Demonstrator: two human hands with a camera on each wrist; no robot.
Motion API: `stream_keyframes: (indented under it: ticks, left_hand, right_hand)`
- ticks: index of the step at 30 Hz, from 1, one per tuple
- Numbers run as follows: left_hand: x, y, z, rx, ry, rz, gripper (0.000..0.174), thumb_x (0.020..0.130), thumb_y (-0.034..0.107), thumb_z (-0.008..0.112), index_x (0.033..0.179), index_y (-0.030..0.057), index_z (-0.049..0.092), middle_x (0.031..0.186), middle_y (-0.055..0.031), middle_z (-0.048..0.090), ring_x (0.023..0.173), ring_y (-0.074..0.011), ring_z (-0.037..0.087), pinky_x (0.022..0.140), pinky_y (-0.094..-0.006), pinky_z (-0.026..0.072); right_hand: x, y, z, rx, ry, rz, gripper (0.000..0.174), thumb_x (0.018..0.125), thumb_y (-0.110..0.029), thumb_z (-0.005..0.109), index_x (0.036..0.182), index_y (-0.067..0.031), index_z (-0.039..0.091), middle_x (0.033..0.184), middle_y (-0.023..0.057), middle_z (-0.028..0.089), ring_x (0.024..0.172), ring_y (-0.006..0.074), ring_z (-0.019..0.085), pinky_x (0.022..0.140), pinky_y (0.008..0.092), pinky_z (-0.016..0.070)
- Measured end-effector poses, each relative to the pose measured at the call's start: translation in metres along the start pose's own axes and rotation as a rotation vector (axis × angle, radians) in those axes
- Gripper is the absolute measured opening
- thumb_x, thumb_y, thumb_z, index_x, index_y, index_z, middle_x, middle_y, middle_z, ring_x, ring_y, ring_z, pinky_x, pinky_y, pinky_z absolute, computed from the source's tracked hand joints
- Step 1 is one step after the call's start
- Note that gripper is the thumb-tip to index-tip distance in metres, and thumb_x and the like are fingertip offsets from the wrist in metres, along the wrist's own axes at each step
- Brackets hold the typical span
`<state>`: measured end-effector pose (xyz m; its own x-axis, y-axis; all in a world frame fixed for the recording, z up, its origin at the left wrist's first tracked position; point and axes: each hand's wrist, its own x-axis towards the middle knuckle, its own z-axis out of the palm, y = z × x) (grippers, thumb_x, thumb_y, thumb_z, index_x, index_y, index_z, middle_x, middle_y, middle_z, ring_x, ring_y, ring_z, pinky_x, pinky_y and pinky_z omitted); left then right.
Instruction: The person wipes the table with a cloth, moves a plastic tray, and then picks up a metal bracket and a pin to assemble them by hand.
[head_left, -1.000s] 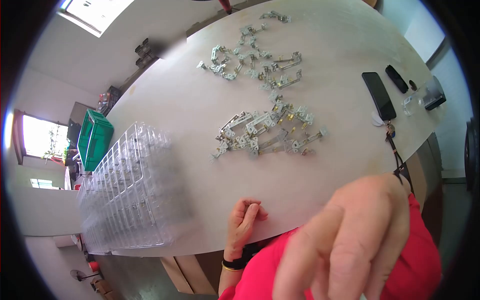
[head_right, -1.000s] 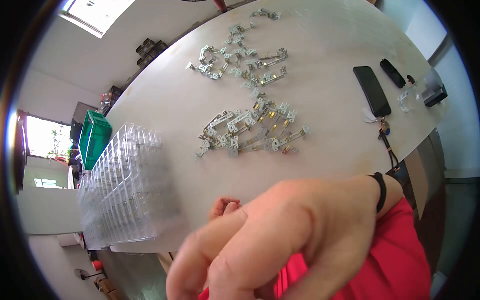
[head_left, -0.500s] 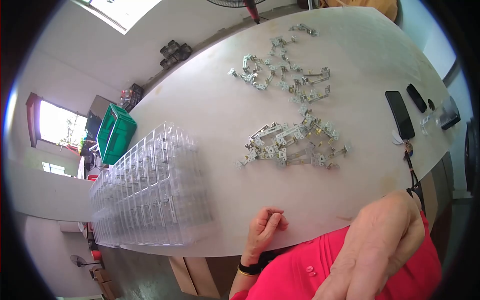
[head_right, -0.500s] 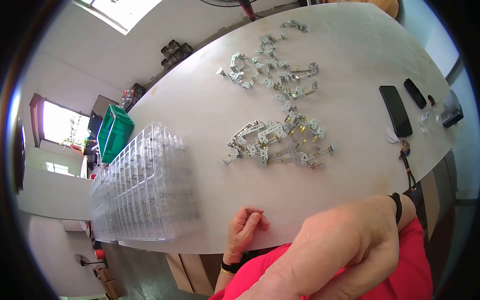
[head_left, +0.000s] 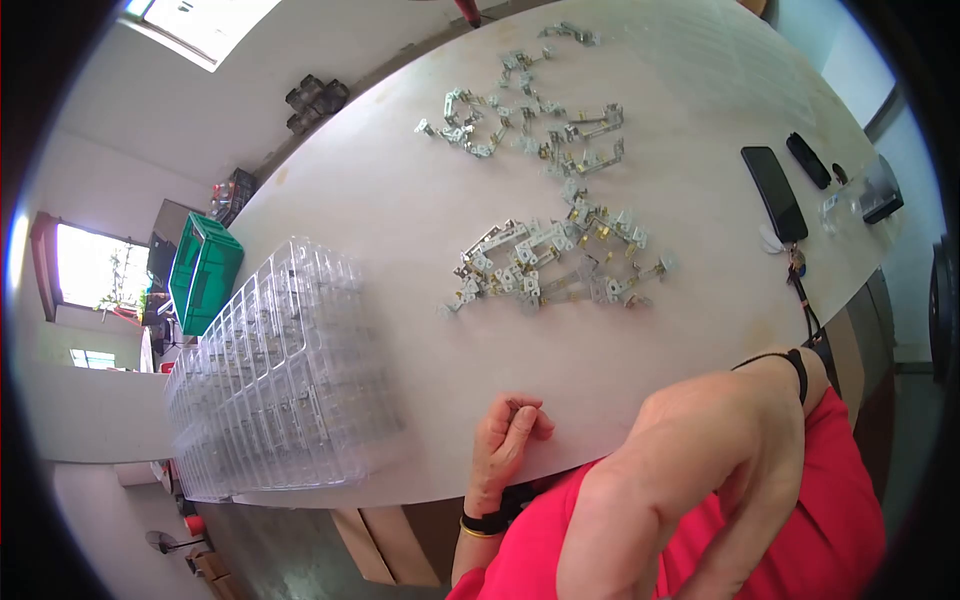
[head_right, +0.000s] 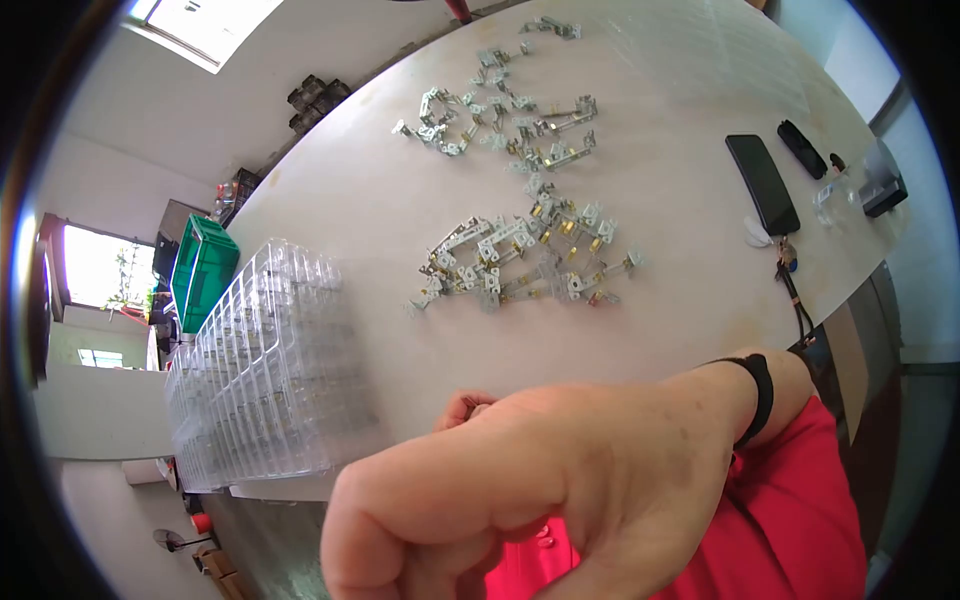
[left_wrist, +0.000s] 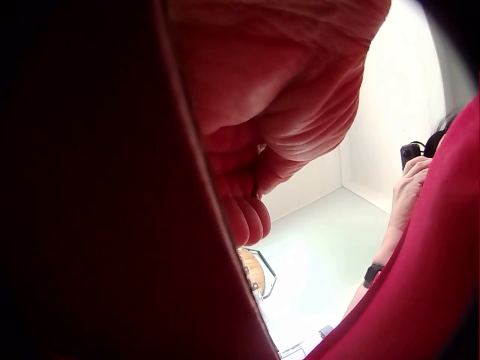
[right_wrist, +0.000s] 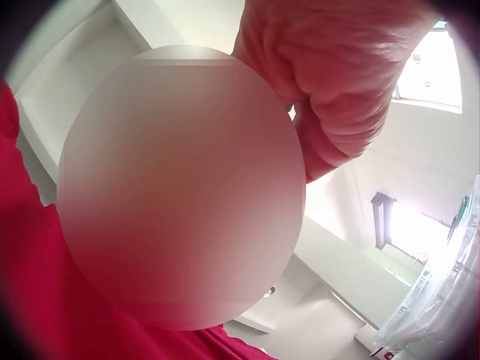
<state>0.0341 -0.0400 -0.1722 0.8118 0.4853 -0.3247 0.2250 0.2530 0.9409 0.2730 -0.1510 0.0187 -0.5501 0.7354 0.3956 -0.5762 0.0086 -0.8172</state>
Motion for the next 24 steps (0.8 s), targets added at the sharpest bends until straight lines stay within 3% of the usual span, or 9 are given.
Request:
stream_keyframes:
  ticks: [2,6,12,14,18,20,21,23,24]
  left_hand:
    - [0.005,-0.002,-0.002,0.060,-0.023,0.093,0.019,0.105,0.015,0.051,0.112,-0.0012,0.057,0.088,-0.0068,0.068,0.080,-0.0126,0.063,0.076,-0.0272,0.0528]
    - [-0.001,-0.007,0.001,-0.029,0.032,-0.008,0.018,0.105,0.015,0.051,0.111,-0.0012,0.057,0.087,-0.0065,0.068,0.079,-0.0124,0.063,0.075,-0.0269,0.0529]
    - [0.001,-0.003,0.002,-0.051,0.045,-0.053,0.018,0.105,0.015,0.052,0.111,-0.0008,0.058,0.086,-0.0064,0.068,0.078,-0.0120,0.063,0.074,-0.0267,0.0527]
    - [0.001,0.003,0.003,0.005,0.057,-0.057,0.017,0.105,0.014,0.053,0.111,-0.0006,0.058,0.085,-0.0067,0.067,0.077,-0.0126,0.063,0.074,-0.0270,0.0523]
    - [-0.003,-0.002,0.005,-0.127,0.092,-0.074,0.014,0.104,0.012,0.052,0.110,-0.0004,0.057,0.083,-0.0069,0.067,0.076,-0.0128,0.062,0.074,-0.0272,0.0515]
    - [-0.003,-0.001,0.005,-0.154,0.077,-0.049,0.014,0.104,0.012,0.052,0.110,-0.0005,0.057,0.082,-0.0071,0.067,0.076,-0.0128,0.062,0.074,-0.0271,0.0515]
    - [-0.003,-0.002,0.006,-0.175,0.070,-0.024,0.014,0.104,0.011,0.052,0.110,-0.0006,0.056,0.082,-0.0072,0.067,0.075,-0.0127,0.061,0.074,-0.0271,0.0514]
    - [-0.003,-0.004,0.007,-0.168,0.070,-0.008,0.014,0.104,0.012,0.053,0.110,-0.0010,0.057,0.081,-0.0073,0.067,0.075,-0.0127,0.061,0.074,-0.0271,0.0514]
    - [-0.004,-0.003,0.008,-0.143,0.093,-0.007,0.014,0.104,0.011,0.053,0.109,-0.0011,0.057,0.081,-0.0075,0.067,0.075,-0.0129,0.062,0.073,-0.0273,0.0515]
  right_hand:
    - [0.022,0.023,0.007,0.135,0.020,-0.586,0.046,0.080,0.009,0.077,0.116,0.0154,0.048,0.102,0.0209,0.067,0.102,0.0222,0.071,0.090,0.0344,0.0570]
    - [0.014,0.022,0.011,0.174,0.075,-0.567,0.043,0.081,0.008,0.076,0.114,0.0131,0.049,0.097,0.0185,0.069,0.096,0.0194,0.072,0.085,0.0330,0.0565]
    - [0.004,-0.011,0.010,-0.306,0.035,-0.266,0.048,0.082,0.005,0.074,0.120,0.0129,0.046,0.093,0.0175,0.071,0.080,0.0194,0.071,0.074,0.0316,0.0519]
    - [0.022,0.023,0.020,0.076,0.101,-0.791,0.044,0.082,0.006,0.071,0.119,0.0123,0.048,0.091,0.0149,0.070,0.075,0.0198,0.069,0.073,0.0319,0.0516]
    - [0.013,0.009,0.047,0.710,0.424,-0.465,0.038,0.083,0.006,0.069,0.116,0.0127,0.051,0.088,0.0144,0.069,0.073,0.0199,0.068,0.068,0.0310,0.0512]
    - [0.024,0.013,0.010,-0.020,-0.056,-0.810,0.034,0.083,0.007,0.068,0.113,0.0130,0.052,0.091,0.0169,0.068,0.075,0.0219,0.069,0.063,0.0316,0.0533]
    - [0.018,0.006,0.007,-0.020,-0.053,-0.802,0.034,0.083,0.007,0.068,0.113,0.0130,0.052,0.091,0.0169,0.068,0.075,0.0219,0.069,0.063,0.0316,0.0533]
    - [-0.001,-0.006,0.009,-0.017,-0.204,-0.183,0.036,0.085,0.002,0.069,0.114,0.0126,0.052,0.097,0.0197,0.066,0.081,0.0253,0.071,0.066,0.0332,0.0567]
    - [-0.008,0.003,0.016,-0.020,-0.201,-0.178,0.036,0.085,0.002,0.069,0.114,0.0126,0.052,0.097,0.0197,0.066,0.081,0.0253,0.071,0.066,0.0332,0.0567]
